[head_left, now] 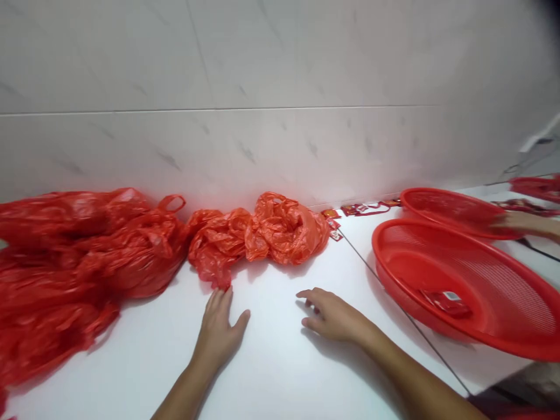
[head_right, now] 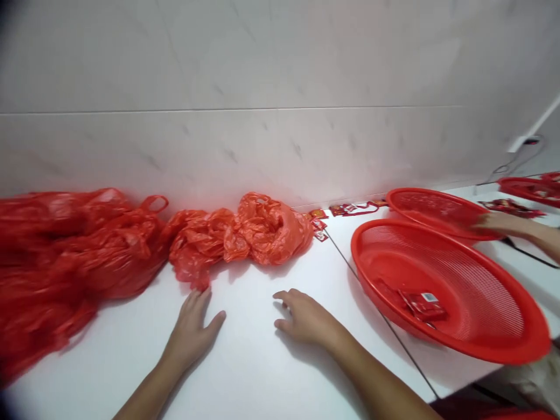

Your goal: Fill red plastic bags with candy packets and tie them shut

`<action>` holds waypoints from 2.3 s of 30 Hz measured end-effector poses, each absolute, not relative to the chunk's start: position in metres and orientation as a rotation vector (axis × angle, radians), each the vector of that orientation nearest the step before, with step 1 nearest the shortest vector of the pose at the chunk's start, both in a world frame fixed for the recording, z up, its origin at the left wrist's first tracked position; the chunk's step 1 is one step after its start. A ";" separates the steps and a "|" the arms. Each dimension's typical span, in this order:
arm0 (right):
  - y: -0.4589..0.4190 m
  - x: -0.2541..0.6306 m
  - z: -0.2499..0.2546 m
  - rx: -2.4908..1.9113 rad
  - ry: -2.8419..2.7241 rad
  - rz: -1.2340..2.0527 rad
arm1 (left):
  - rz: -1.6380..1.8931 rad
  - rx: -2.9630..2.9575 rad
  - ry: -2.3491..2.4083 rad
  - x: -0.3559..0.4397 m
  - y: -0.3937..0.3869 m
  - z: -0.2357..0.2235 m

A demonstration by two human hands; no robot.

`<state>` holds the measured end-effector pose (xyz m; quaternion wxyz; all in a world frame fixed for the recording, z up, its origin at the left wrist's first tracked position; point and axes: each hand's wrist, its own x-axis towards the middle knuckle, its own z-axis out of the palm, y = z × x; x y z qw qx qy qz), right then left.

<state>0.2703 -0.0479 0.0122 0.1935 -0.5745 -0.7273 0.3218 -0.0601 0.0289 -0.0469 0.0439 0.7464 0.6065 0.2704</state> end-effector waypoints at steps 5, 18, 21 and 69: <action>-0.011 0.254 0.008 -1.509 -2.155 0.971 | 1.218 2.547 1.483 -0.057 0.015 -0.024; 0.022 0.206 -0.028 -1.282 -1.765 1.015 | 1.343 2.826 1.095 -0.040 -0.020 -0.011; 0.020 0.208 -0.030 -1.256 -1.758 1.014 | 1.404 2.619 1.385 -0.051 -0.004 -0.013; 0.029 0.208 -0.045 -1.099 -1.610 1.064 | 0.089 1.723 1.080 -0.079 0.027 0.072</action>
